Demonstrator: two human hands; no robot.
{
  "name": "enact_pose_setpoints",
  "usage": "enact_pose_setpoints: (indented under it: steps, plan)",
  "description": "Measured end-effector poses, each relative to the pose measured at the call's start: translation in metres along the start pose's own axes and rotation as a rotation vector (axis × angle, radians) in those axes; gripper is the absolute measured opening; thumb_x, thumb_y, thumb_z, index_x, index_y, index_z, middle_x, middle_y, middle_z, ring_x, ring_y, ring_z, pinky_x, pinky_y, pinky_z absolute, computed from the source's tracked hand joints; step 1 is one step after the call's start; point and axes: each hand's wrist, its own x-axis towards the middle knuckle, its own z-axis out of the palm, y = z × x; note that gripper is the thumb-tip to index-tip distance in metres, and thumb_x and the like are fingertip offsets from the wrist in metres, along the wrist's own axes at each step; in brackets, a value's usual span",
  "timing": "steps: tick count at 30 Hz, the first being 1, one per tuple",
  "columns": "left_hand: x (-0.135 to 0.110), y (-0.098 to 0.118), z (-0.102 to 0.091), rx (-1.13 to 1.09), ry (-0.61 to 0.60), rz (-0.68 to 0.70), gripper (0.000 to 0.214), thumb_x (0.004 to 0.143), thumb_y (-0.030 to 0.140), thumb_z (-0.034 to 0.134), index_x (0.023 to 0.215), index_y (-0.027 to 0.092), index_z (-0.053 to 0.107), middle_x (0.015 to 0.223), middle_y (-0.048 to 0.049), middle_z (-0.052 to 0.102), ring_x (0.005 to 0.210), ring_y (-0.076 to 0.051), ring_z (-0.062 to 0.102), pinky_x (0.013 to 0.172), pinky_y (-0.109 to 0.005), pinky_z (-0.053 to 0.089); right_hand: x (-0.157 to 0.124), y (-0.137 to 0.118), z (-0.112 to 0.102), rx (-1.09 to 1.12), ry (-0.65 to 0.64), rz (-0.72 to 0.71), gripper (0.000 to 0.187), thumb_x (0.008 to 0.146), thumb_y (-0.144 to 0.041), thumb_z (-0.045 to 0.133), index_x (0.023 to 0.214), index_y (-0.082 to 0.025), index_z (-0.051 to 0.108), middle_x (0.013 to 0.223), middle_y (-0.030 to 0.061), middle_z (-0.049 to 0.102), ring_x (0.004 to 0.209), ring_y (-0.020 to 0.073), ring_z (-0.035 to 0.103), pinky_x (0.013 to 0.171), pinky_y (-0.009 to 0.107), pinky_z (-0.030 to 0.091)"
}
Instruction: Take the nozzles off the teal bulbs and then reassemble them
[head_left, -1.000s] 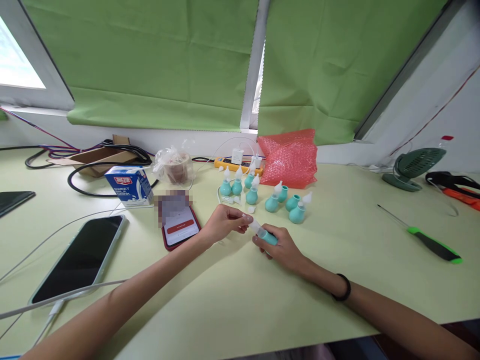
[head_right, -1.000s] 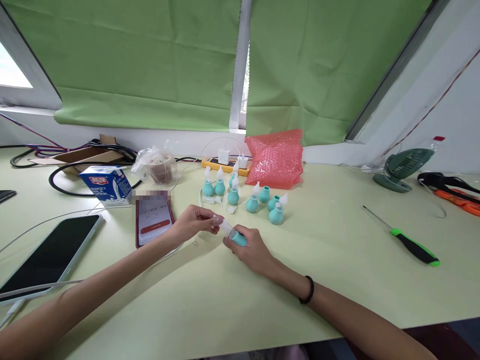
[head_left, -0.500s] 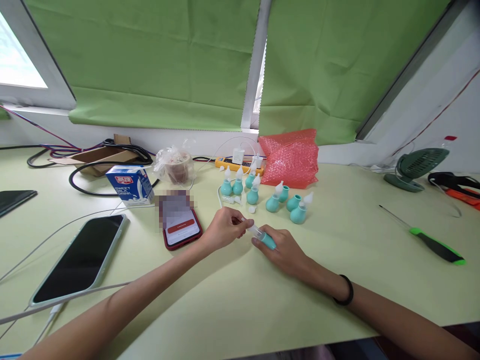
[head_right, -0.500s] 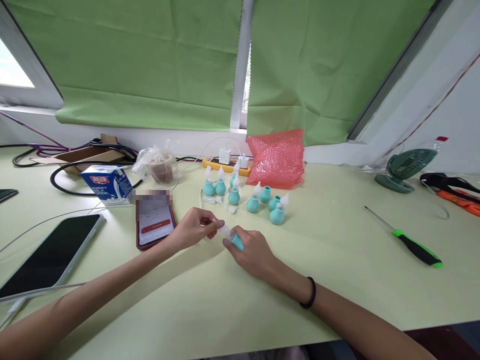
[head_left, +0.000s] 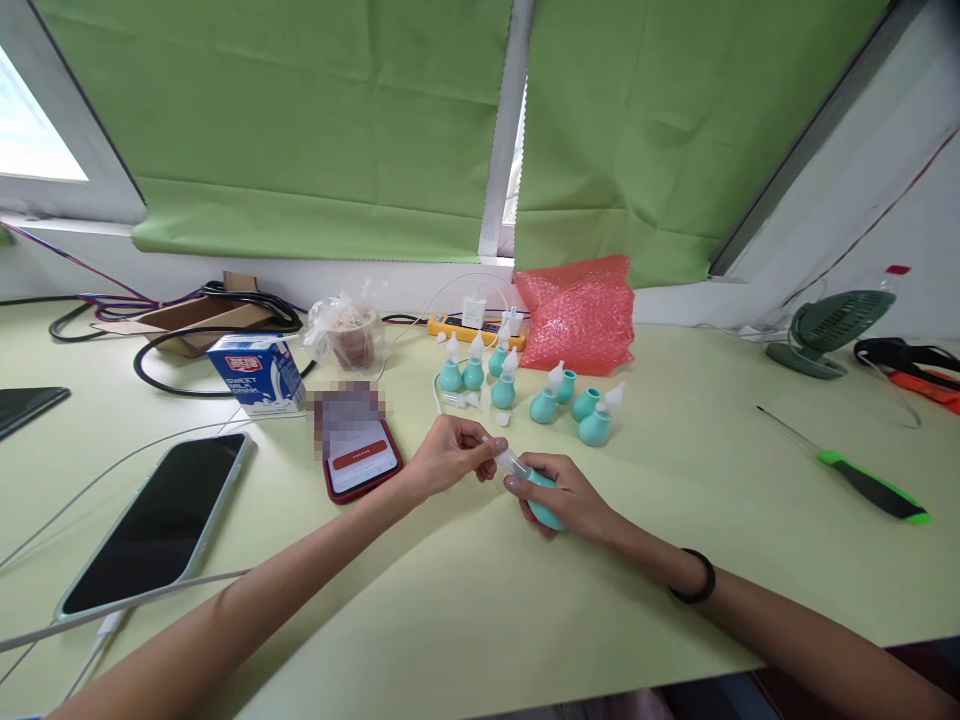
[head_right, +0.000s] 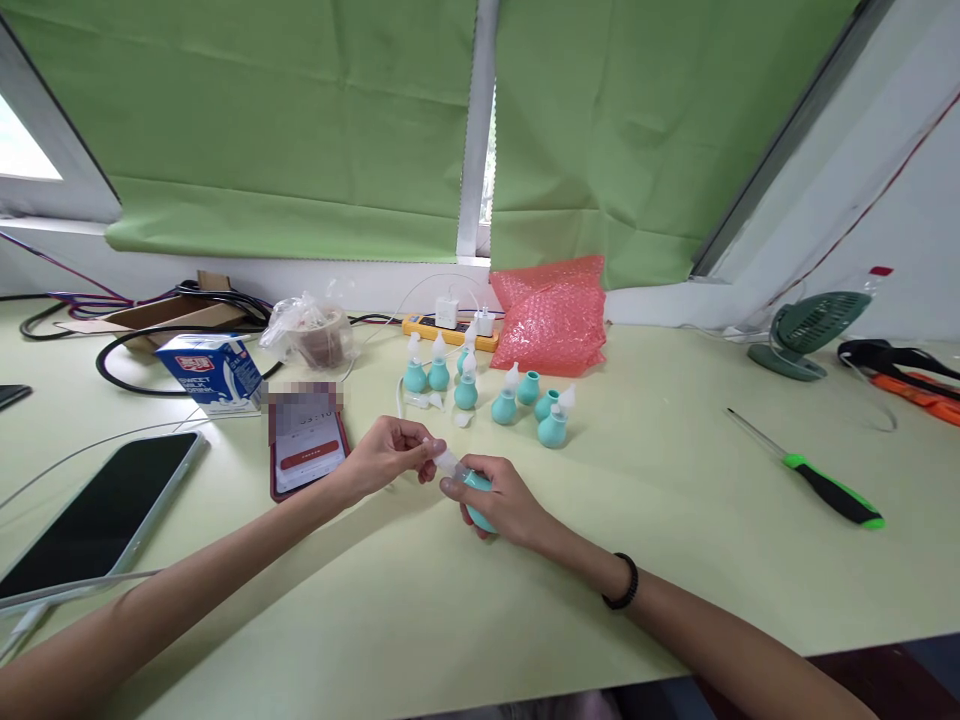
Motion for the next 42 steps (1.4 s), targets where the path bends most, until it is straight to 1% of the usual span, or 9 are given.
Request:
enact_pose_setpoints:
  steps: [10, 17, 21, 23, 26, 30, 33, 37, 42]
  plan:
    - [0.001, -0.004, 0.000, -0.011, -0.042, 0.025, 0.030, 0.063, 0.036, 0.062, 0.054, 0.009, 0.055, 0.045, -0.0004, 0.053, 0.042, -0.007, 0.047, 0.043, -0.018, 0.036, 0.000, -0.001, -0.002, -0.019, -0.042, 0.002, 0.027, 0.074, -0.043, 0.049, 0.075, -0.016, 0.052, 0.043, -0.0055, 0.045, 0.030, 0.0061, 0.038, 0.029, 0.017, 0.032]
    - [-0.001, -0.008, 0.005, 0.012, 0.079, 0.130, 0.029, 0.067, 0.037, 0.060, 0.060, 0.009, 0.060, 0.048, -0.0008, 0.053, 0.047, -0.008, 0.047, 0.047, -0.019, 0.038, 0.002, -0.002, -0.005, -0.102, -0.002, -0.153, 0.025, 0.076, -0.042, 0.047, 0.084, -0.018, 0.049, 0.054, -0.0040, 0.049, 0.036, 0.0066, 0.042, 0.036, 0.019, 0.036]
    - [0.000, -0.004, -0.004, 0.009, 0.141, 0.182, 0.041, 0.077, 0.043, 0.043, 0.071, 0.007, 0.063, 0.061, -0.0061, 0.059, 0.058, -0.012, 0.053, 0.057, -0.024, 0.043, 0.003, -0.005, -0.010, -0.185, 0.086, -0.295, 0.022, 0.078, -0.038, 0.047, 0.076, -0.017, 0.052, 0.064, 0.0002, 0.053, 0.054, 0.0105, 0.051, 0.053, 0.023, 0.043]
    - [0.002, 0.000, -0.012, 0.136, 0.221, 0.192, 0.047, 0.081, 0.043, 0.032, 0.081, 0.007, 0.062, 0.067, -0.0078, 0.060, 0.060, -0.014, 0.054, 0.058, -0.026, 0.044, 0.004, -0.006, -0.014, -0.217, 0.183, -0.354, 0.021, 0.077, -0.036, 0.049, 0.073, -0.016, 0.053, 0.067, 0.0016, 0.055, 0.064, 0.0133, 0.053, 0.061, 0.025, 0.043]
    - [0.004, 0.006, -0.021, 0.734, 0.292, 0.243, 0.040, 0.080, 0.038, 0.034, 0.082, 0.010, 0.063, 0.070, -0.0082, 0.061, 0.068, -0.018, 0.054, 0.060, -0.028, 0.043, 0.007, -0.010, -0.021, -0.165, 0.319, -0.415, 0.018, 0.073, -0.034, 0.055, 0.075, -0.017, 0.056, 0.072, 0.0023, 0.056, 0.070, 0.0159, 0.054, 0.065, 0.027, 0.044]
    - [0.003, 0.003, -0.020, 1.469, 0.198, 0.166, 0.027, 0.074, 0.032, 0.045, 0.080, 0.013, 0.063, 0.074, -0.0111, 0.060, 0.079, -0.026, 0.053, 0.060, -0.033, 0.042, 0.009, -0.024, -0.030, -0.076, 0.415, -0.500, 0.014, 0.068, -0.030, 0.060, 0.072, -0.017, 0.060, 0.070, 0.0019, 0.059, 0.070, 0.0167, 0.055, 0.067, 0.029, 0.045]
    - [0.002, -0.005, -0.016, 1.591, 0.069, 0.064, 0.021, 0.073, 0.027, 0.047, 0.077, 0.012, 0.062, 0.075, -0.0128, 0.060, 0.077, -0.027, 0.054, 0.056, -0.032, 0.043, 0.008, -0.048, -0.044, -0.083, 0.475, -0.587, 0.011, 0.066, -0.028, 0.063, 0.071, -0.018, 0.062, 0.069, 0.0014, 0.061, 0.067, 0.0164, 0.056, 0.063, 0.030, 0.047]
    - [0.002, -0.012, -0.014, 1.582, 0.007, 0.092, 0.019, 0.073, 0.016, 0.045, 0.083, 0.013, 0.060, 0.078, -0.0119, 0.060, 0.078, -0.026, 0.055, 0.058, -0.032, 0.042, 0.012, -0.091, -0.073, -0.251, 0.462, -0.689, 0.009, 0.063, -0.028, 0.065, 0.067, -0.020, 0.064, 0.066, -0.0002, 0.062, 0.064, 0.0150, 0.057, 0.058, 0.028, 0.048]
    - [0.001, -0.012, -0.011, 1.510, -0.037, 0.133, 0.028, 0.077, 0.020, 0.042, 0.102, 0.021, 0.054, 0.085, -0.0070, 0.060, 0.079, -0.022, 0.057, 0.057, -0.028, 0.042, 0.052, -0.118, -0.112, -0.482, 0.445, -0.645, 0.014, 0.060, -0.023, 0.066, 0.071, -0.017, 0.063, 0.067, 0.0012, 0.062, 0.061, 0.0140, 0.057, 0.056, 0.027, 0.048]
